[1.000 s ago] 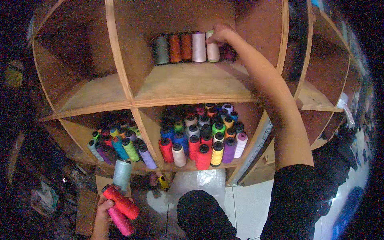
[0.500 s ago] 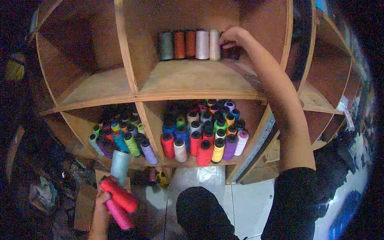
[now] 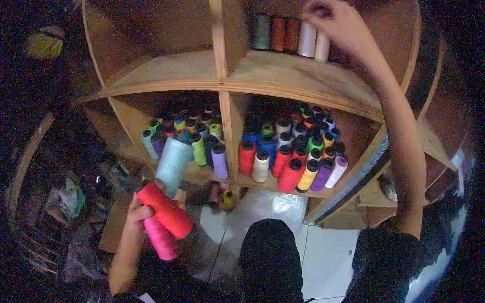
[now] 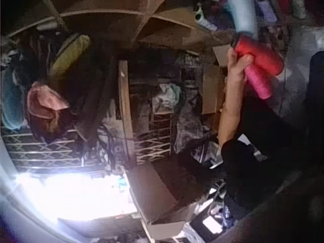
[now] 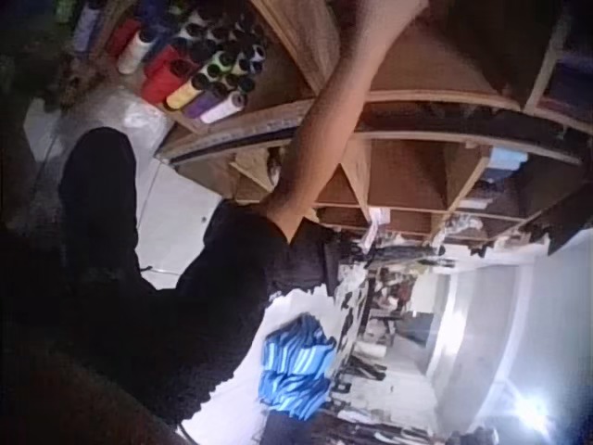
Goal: The person organizes thread spools by removing them from a cardboard box and placing them onto wooden shelves, occasionally rearranging spools already on the shelves.
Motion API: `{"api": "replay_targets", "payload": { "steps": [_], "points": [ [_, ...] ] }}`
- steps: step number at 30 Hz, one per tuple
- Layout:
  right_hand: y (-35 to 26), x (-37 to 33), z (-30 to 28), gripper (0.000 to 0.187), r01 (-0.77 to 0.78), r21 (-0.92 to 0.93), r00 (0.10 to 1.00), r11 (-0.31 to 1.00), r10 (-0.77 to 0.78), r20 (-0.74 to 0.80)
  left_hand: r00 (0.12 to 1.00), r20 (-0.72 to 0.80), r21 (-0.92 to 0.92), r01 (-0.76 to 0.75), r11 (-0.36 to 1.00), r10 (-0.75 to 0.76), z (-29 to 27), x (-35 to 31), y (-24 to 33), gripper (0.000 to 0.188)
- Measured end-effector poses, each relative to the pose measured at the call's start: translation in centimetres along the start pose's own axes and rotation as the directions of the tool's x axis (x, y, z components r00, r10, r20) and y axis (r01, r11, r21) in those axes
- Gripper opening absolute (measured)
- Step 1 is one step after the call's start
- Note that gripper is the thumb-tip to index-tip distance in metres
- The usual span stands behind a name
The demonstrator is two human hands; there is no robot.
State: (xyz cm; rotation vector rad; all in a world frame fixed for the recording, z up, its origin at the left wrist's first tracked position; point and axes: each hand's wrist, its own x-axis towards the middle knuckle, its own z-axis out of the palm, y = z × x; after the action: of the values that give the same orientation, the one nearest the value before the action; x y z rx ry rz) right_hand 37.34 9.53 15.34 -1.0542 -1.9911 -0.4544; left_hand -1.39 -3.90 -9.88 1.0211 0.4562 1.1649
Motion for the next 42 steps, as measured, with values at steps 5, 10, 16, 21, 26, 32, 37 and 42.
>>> {"api": "replay_targets", "payload": {
  "steps": [5,10,16,21,26,32,37,42],
  "points": [
    [-12.5,-7.5,6.5,0.038,0.51,0.242,0.808,0.826,-0.556,0.196,0.996,0.089,0.104,0.007,0.995,-0.016,2.0,0.3,1.4,0.06],
    [-15.1,-10.9,8.0,0.035,0.803,-0.047,0.558,0.595,-0.721,0.412,0.977,0.208,0.126,0.017,0.992,-0.044,4.4,1.6,1.0,0.061],
    [-9.6,-5.6,1.8,0.028,0.35,-0.113,0.934,0.93,-0.355,-0.03,0.971,-0.084,-0.217,-0.238,0.947,0.225,4.2,0.9,0.6,0.058],
    [4.5,-0.6,-2.4,0.049,-0.331,0.257,0.911,0.908,0.379,-0.163,0.95,-0.241,-0.145,-0.24,0.96,0.201,1.6,1.7,-0.3,0.06],
    [12.0,0.9,1.9,0.047,-0.797,0.005,0.603,0.603,0.797,-0.044,0.939,-0.323,-0.068,-0.149,0.986,0.12,-0.4,0.8,-1.6,0.061],
    [22.0,0.9,5.2,0.038,-0.767,-0.117,0.633,0.631,0.774,0.027,0.932,-0.338,-0.05,-0.158,0.986,0.132,-1.0,1.2,-1.9,0.061],
    [21.4,0.4,5.9,0.035,-0.696,-0.125,0.688,0.707,0.707,0.165,0.908,-0.392,0.008,-0.159,0.987,0.149,-0.5,1.7,-2.1,0.052],
    [16.8,1.4,5.0,0.028,-0.672,-0.254,0.65,0.695,0.719,0.247,0.912,-0.392,-0.009,-0.138,0.99,0.124,-0.9,1.2,-2.0,0.049]
  ]
}}
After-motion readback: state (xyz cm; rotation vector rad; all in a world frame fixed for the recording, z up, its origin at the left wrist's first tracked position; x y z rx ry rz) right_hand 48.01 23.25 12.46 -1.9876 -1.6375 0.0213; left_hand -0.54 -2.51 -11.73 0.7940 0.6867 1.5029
